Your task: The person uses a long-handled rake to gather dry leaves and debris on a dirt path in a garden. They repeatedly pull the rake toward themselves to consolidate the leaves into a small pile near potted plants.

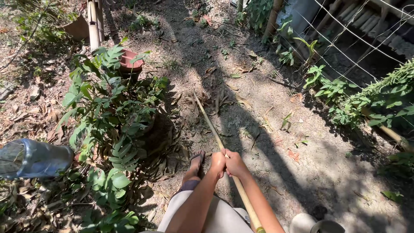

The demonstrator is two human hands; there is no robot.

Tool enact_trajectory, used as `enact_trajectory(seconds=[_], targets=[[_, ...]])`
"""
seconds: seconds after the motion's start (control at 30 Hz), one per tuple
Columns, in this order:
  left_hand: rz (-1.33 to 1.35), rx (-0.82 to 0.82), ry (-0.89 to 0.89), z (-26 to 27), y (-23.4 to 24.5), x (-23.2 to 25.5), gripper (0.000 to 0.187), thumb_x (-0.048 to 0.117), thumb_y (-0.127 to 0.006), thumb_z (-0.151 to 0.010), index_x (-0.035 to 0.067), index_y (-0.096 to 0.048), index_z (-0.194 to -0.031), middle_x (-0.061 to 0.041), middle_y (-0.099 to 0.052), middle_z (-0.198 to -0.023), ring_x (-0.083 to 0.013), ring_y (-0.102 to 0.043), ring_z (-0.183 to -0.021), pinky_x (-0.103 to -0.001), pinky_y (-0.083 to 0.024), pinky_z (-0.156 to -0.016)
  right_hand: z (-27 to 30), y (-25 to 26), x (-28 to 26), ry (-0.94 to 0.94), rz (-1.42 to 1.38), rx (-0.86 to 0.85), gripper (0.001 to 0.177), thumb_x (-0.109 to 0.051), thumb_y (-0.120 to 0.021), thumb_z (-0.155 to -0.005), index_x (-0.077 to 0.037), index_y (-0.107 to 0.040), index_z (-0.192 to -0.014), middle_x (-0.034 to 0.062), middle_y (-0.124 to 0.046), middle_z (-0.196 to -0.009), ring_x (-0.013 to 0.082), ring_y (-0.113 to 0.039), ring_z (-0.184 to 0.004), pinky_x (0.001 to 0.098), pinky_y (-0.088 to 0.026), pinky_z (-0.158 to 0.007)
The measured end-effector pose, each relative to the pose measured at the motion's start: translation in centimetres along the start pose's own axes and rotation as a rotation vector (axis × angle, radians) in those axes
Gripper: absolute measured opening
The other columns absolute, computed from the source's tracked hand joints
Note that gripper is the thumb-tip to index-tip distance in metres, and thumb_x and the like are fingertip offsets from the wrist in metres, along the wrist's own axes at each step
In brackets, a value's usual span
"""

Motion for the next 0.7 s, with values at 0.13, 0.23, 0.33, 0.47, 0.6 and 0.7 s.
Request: enact_trajectory(seconds=[0.13, 0.23, 0.33, 0.47, 0.6, 0.7], targets=[[0.015, 0.006, 0.045, -9.6, -0.4, -3.5, 0.045, 0.05, -0.061, -0.092, 0.01, -0.079, -0.105, -0.013, -0.077, -0.1, -0.0292, -0.07, -0.093, -0.044, -0.052, -0.079, -2.0, 0.4, -1.9, 0.0, -0.008, -0.004, 0.054, -0.015, -0.045, -0.098, -0.01, -0.047, -0.152, 0.0216, -0.052, -0.126, 0.033, -0.049, -0.114, 0.0393, -0.038, -0.091], [0.198, -0.104, 0.118, -11.7, -1.5, -2.2, 0.04, 0.045, -0.05, -0.099, 0.014, -0.076, -0.099, -0.008, -0.072, -0.079, -0.0273, -0.063, -0.059, -0.038, -0.05, -0.045, -4.4, 0.5, -3.7, -0.002, -0.01, -0.009, 0.054, -0.015, -0.045, -0.098, -0.011, -0.047, -0.152, 0.0217, -0.052, -0.126, 0.0329, -0.049, -0.114, 0.0392, -0.038, -0.09], [0.244, -0.198, 0.08, -14.7, -1.9, 0.9, 0.044, 0.041, -0.037, -0.106, 0.012, -0.067, -0.091, -0.006, -0.061, -0.062, -0.0228, -0.051, -0.035, -0.034, -0.043, -0.027, -7.6, 0.3, -5.6, -0.009, -0.006, -0.025, 0.054, -0.015, -0.045, -0.098, -0.011, -0.047, -0.152, 0.0217, -0.052, -0.126, 0.0329, -0.049, -0.113, 0.0392, -0.038, -0.09], [0.221, -0.174, 0.094, -18.3, -1.1, 4.8, 0.048, 0.044, -0.041, -0.103, 0.013, -0.07, -0.08, -0.009, -0.057, -0.056, -0.0267, -0.049, -0.031, -0.037, -0.042, -0.023, -12.8, 0.2, -8.4, -0.028, -0.002, -0.056, 0.054, -0.015, -0.045, -0.098, -0.011, -0.047, -0.152, 0.0217, -0.052, -0.125, 0.0328, -0.049, -0.113, 0.0391, -0.038, -0.09], [0.234, -0.081, 0.076, -25.6, -0.1, 7.7, 0.038, 0.034, -0.054, -0.102, 0.001, -0.071, -0.091, -0.013, -0.065, -0.067, -0.0292, -0.057, -0.043, -0.037, -0.042, -0.032, -18.7, -0.1, -11.9, -0.048, -0.002, -0.083, 0.054, -0.014, -0.044, -0.098, -0.011, -0.047, -0.152, 0.0217, -0.052, -0.125, 0.0327, -0.049, -0.112, 0.0391, -0.038, -0.089], [0.21, -0.029, 0.077, -29.1, 0.7, 9.0, 0.038, 0.033, -0.061, -0.1, -0.003, -0.072, -0.097, -0.014, -0.067, -0.075, -0.0296, -0.062, -0.053, -0.038, -0.046, -0.042, -21.8, -0.3, -13.5, -0.071, -0.002, -0.104, 0.054, -0.014, -0.044, -0.098, -0.011, -0.047, -0.152, 0.0217, -0.052, -0.124, 0.0327, -0.049, -0.112, 0.0391, -0.038, -0.089]])
Point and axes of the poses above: each hand's wrist, its own z-axis away from the middle knuckle, its own y-axis out of the back of the hand, x = y × z, the point moved 10 cm from there along -z, towards the middle knuckle
